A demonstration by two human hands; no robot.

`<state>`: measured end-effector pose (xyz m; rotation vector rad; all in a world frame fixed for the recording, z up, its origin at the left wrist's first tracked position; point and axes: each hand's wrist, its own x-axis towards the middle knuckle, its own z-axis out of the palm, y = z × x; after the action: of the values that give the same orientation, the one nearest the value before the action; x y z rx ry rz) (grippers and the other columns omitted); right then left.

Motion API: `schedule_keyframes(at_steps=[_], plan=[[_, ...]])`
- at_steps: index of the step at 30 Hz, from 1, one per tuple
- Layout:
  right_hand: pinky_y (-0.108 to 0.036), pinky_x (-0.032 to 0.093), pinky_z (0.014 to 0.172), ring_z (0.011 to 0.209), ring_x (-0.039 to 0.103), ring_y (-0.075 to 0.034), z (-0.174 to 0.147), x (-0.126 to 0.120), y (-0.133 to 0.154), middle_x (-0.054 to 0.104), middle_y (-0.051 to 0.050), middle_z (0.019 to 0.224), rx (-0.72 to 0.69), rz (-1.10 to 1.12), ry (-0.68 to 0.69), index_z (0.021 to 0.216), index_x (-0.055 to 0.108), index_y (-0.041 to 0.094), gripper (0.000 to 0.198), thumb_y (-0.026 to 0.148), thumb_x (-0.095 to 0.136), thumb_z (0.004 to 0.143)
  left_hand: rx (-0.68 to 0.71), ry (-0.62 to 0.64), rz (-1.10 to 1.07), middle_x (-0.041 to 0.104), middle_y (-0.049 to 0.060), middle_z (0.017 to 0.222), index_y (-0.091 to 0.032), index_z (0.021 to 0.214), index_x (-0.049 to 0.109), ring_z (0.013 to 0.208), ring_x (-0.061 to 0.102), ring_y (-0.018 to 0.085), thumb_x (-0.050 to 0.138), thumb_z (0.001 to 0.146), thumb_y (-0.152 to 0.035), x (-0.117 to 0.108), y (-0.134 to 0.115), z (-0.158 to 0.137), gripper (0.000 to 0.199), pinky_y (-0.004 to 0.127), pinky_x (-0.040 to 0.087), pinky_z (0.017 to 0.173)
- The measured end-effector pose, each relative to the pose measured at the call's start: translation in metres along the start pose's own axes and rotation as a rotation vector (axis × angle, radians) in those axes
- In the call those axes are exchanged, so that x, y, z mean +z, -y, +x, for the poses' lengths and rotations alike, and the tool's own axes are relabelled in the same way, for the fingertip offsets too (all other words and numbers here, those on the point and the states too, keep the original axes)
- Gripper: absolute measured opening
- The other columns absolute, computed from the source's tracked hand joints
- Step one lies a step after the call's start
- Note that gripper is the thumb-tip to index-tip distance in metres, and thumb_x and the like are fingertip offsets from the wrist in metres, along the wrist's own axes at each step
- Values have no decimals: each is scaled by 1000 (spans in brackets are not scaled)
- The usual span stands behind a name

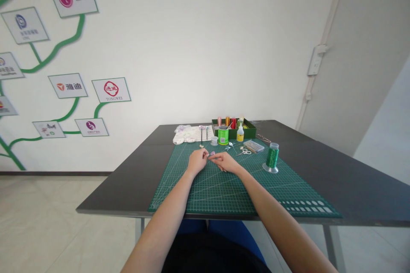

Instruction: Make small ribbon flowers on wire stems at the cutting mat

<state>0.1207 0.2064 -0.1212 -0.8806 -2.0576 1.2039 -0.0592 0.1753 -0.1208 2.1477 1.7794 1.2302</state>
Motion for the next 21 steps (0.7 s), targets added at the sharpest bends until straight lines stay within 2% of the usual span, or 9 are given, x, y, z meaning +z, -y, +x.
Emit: schedule_keyframes(at_steps=[7, 11, 14, 17, 21], plan=[[-20, 31, 38, 32, 39, -9, -3, -1, 5, 48, 7, 38, -72, 9, 8, 103, 77, 9, 36, 36, 62, 85, 63, 48, 22, 71, 4, 74, -23, 77, 72, 72, 63, 21, 65, 82, -11, -2, 0, -2, 14, 28, 42, 69], [-21, 30, 38, 34, 37, -9, -2, -6, 5, 47, 7, 40, -95, 75, -54, 99, 76, 11, 39, 43, 64, 82, 116, 92, 36, 69, 5, 70, -23, 74, 72, 69, 62, 21, 66, 84, -14, -1, -1, -3, 14, 28, 42, 68], [-22, 28, 38, 35, 36, -9, 1, -10, 3, 46, 7, 40, -72, 125, -119, 97, 75, 11, 39, 45, 66, 79, 137, 180, 43, 71, 5, 74, -22, 77, 73, 71, 63, 21, 64, 83, -12, -1, -2, -3, 16, 27, 42, 68], [-22, 25, 39, 37, 33, -8, 3, -14, 0, 44, 7, 40, -92, 137, -179, 96, 76, 11, 41, 46, 67, 78, 170, 270, -20, 73, 3, 77, -21, 80, 74, 70, 63, 19, 61, 83, -10, 1, -3, -2, 18, 26, 41, 67], [-23, 23, 41, 38, 31, -8, 5, -18, -5, 42, 7, 41, -115, 143, -214, 98, 76, 11, 46, 50, 66, 77, 203, 309, -131, 71, 2, 74, -19, 79, 73, 65, 61, 16, 62, 82, -12, 2, -3, 0, 14, 24, 41, 64]])
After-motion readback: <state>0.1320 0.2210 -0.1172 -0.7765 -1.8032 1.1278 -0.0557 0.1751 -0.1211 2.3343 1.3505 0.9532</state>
